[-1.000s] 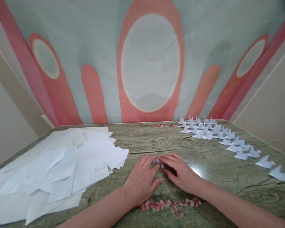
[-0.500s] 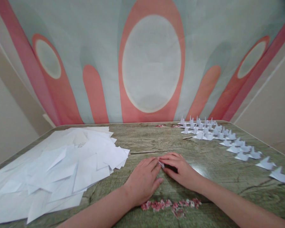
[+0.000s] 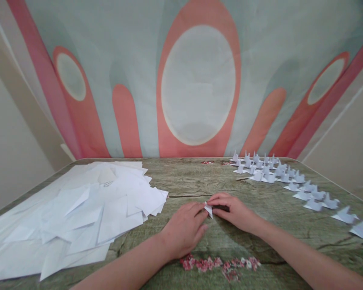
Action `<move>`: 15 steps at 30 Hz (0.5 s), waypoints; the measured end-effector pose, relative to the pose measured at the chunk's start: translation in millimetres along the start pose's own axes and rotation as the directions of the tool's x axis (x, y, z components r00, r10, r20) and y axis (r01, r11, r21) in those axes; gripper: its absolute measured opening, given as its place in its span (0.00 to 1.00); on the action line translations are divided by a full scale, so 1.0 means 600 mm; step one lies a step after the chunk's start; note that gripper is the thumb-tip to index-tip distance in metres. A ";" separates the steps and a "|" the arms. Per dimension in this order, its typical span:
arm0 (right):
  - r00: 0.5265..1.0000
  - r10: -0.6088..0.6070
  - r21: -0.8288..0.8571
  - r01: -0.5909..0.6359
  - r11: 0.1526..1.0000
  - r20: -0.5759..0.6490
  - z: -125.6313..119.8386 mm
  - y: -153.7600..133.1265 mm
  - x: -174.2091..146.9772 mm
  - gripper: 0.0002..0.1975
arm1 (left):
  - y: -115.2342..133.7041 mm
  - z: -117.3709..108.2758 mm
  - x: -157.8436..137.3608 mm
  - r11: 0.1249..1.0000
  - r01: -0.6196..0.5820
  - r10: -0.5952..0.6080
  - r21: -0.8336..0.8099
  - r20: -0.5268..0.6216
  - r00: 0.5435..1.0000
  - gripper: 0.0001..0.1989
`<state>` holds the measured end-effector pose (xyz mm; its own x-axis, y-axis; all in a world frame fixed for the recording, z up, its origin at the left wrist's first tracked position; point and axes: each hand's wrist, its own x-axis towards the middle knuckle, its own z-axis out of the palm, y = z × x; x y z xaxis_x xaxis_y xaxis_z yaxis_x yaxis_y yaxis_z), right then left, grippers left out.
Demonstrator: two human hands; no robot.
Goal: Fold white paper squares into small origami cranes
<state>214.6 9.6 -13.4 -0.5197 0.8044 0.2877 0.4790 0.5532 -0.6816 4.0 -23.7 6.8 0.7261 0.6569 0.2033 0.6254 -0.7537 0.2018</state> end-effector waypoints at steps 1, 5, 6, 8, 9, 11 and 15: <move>1.000 -0.003 -0.007 0.003 1.000 0.003 0.001 0.000 0.001 0.10 | -0.001 -0.001 0.000 1.000 0.002 -0.002 -0.014 -0.006 1.000 0.15; 0.999 -0.015 -0.029 0.016 0.999 0.030 0.001 0.001 0.007 0.09 | -0.003 -0.002 0.000 0.999 0.014 -0.015 -0.050 -0.020 1.000 0.14; 1.000 -0.013 -0.039 0.014 0.999 0.026 0.001 0.002 0.009 0.09 | -0.003 -0.003 0.000 0.998 0.019 -0.020 -0.054 -0.023 1.000 0.14; 1.000 0.006 -0.059 -0.006 0.998 0.006 0.000 0.006 0.012 0.08 | 0.000 -0.005 0.000 0.998 0.035 -0.037 -0.052 -0.031 0.999 0.14; 1.000 0.023 -0.063 -0.023 0.998 -0.004 0.001 0.008 0.014 0.08 | 0.001 -0.006 -0.001 0.998 0.045 -0.047 -0.046 -0.033 0.998 0.14; 0.998 0.060 -0.056 -0.061 0.997 -0.014 0.002 0.012 0.016 0.08 | 0.004 -0.008 -0.001 0.998 0.060 -0.061 -0.029 -0.031 0.998 0.13; 0.995 0.101 -0.028 -0.101 0.994 -0.018 0.005 0.016 0.019 0.08 | 0.009 -0.010 0.000 0.999 0.053 -0.053 0.010 -0.018 0.998 0.13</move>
<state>211.2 23.4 -18.9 -0.4560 0.8599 0.2295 0.5491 0.4748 -0.6878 5.6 -27.3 13.7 0.6863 0.6964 0.2098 0.6661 -0.7177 0.2031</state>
